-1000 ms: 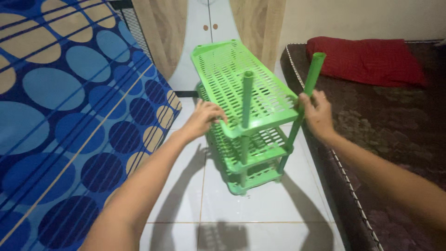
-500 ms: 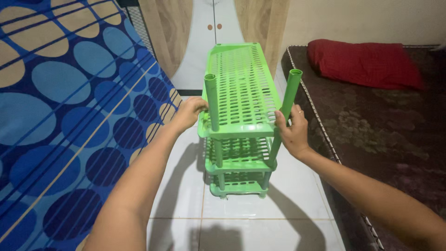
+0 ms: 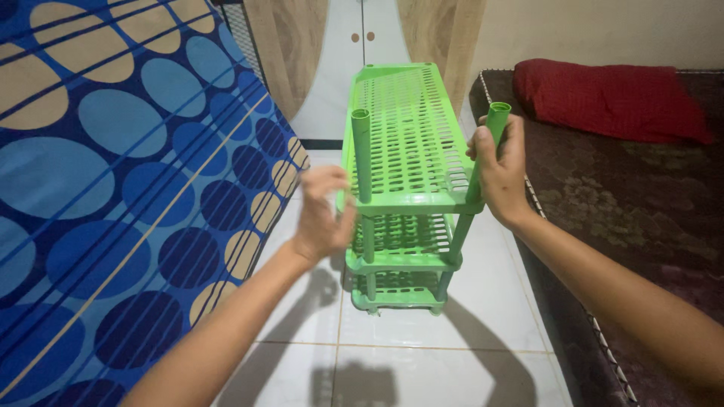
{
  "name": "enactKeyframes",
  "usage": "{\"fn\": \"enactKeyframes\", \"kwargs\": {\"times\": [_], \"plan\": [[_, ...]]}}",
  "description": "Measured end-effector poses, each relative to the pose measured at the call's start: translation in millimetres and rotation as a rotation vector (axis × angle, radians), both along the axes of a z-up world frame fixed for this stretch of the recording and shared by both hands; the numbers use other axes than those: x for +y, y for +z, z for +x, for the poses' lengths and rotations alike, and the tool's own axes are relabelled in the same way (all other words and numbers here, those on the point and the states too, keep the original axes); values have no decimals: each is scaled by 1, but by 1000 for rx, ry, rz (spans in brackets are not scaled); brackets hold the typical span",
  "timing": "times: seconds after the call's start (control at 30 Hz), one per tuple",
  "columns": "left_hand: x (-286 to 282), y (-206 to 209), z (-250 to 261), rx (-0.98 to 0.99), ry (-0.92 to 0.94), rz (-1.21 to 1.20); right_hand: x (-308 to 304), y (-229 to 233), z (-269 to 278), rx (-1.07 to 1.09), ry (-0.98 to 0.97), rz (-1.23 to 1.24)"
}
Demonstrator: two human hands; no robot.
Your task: The person repeatedly assembles and disassembles a green plastic three-tier dish rack by inserting and removing its vertical support poles. The person handles the rack trays and poles, aligning the poles into the tray holes and then pulling them out again.
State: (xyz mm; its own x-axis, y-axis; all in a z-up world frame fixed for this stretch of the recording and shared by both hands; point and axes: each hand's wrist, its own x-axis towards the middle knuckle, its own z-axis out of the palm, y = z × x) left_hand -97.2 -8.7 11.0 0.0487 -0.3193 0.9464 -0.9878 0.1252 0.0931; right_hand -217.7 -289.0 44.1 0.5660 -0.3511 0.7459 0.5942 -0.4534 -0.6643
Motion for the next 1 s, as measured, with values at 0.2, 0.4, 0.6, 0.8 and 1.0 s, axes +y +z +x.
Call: {"fn": "enactKeyframes", "kwargs": {"times": [0.2,0.4,0.6,0.8,1.0], "plan": [[-70,17,-41,-148,-16,427,16,9,1,-24,-5,138],[-107,4,-25,-94,92,510,8,13,13,18,87,297],[-107,-6,-19,-118,118,487,-48,13,24,340,690,382],[-106,-5,-22,-99,156,505,-74,12,44,434,1225,358],[-107,-4,-26,-102,182,501,-4,-11,1,-42,59,277]]}}
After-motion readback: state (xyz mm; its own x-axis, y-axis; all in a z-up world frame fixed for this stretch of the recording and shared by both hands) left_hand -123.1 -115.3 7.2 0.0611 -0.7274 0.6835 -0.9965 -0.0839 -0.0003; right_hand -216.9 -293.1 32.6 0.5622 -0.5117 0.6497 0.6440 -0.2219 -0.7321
